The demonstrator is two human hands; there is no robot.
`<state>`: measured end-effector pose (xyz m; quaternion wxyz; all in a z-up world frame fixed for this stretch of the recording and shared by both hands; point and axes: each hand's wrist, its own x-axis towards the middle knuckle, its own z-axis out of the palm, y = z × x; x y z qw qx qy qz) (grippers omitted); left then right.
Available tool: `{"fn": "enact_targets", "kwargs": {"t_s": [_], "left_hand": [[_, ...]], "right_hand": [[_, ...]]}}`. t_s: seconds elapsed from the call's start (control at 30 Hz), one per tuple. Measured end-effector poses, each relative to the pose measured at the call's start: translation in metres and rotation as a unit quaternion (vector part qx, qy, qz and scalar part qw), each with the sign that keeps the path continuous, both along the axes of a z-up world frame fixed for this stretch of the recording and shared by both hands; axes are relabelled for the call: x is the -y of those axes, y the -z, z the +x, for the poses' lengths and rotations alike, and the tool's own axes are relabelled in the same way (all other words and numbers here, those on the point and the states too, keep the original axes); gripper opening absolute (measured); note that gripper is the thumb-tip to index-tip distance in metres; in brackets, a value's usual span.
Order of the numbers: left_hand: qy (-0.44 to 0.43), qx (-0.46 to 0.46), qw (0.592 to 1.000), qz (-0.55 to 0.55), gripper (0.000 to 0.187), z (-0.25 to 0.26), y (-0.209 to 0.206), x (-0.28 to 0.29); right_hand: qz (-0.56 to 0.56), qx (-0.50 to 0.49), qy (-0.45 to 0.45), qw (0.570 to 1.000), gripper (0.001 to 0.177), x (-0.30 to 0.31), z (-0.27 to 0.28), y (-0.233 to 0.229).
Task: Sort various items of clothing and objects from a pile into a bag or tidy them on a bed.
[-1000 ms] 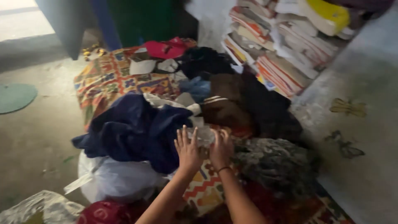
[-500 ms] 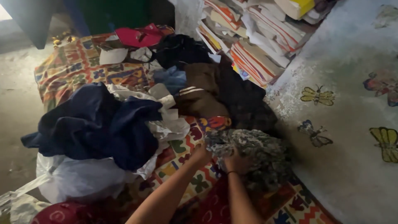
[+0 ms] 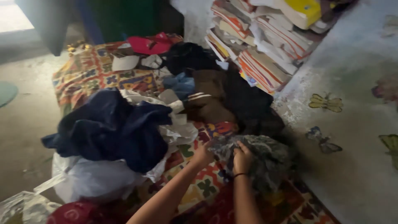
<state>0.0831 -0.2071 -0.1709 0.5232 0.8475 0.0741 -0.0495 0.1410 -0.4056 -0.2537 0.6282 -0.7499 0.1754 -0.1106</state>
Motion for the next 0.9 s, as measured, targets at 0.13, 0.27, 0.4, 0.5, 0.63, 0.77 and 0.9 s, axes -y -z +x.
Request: {"fn": "enact_targets", "kwargs": {"t_s": [0.13,0.27,0.4,0.5,0.63,0.77,0.9], "left_hand": [[0.020,-0.104,0.993,-0.043,0.060,-0.021,-0.060,-0.036],[-0.010,0.106,0.982,-0.155,0.053,-0.032,-0.081,-0.072],[-0.080,0.169,0.979,-0.083,0.055,-0.059,-0.126,-0.101],[-0.076,0.204,0.958,-0.188,0.052,-0.084,-0.153,-0.122],[-0.087,0.269,0.949,-0.143,0.052,-0.125,-0.199,-0.145],[-0.134,0.218,0.950,-0.178,0.040,-0.168,-0.239,-0.170],[-0.167,0.211,0.956,-0.116,0.025,-0.184,-0.242,-0.191]], "right_hand": [[0.132,0.010,-0.047,0.990,0.041,-0.063,-0.023,-0.100],[0.168,0.024,-0.100,0.980,0.042,-0.114,-0.063,-0.188],[0.207,0.073,-0.178,0.959,0.042,-0.148,-0.088,-0.225],[0.239,0.086,-0.245,0.936,0.040,-0.175,-0.114,-0.265],[0.222,0.102,-0.311,0.918,0.038,-0.204,-0.150,-0.320],[0.212,0.116,-0.386,0.890,0.043,-0.219,-0.174,-0.353],[0.169,0.165,-0.422,0.875,0.059,-0.233,-0.179,-0.358]]}}
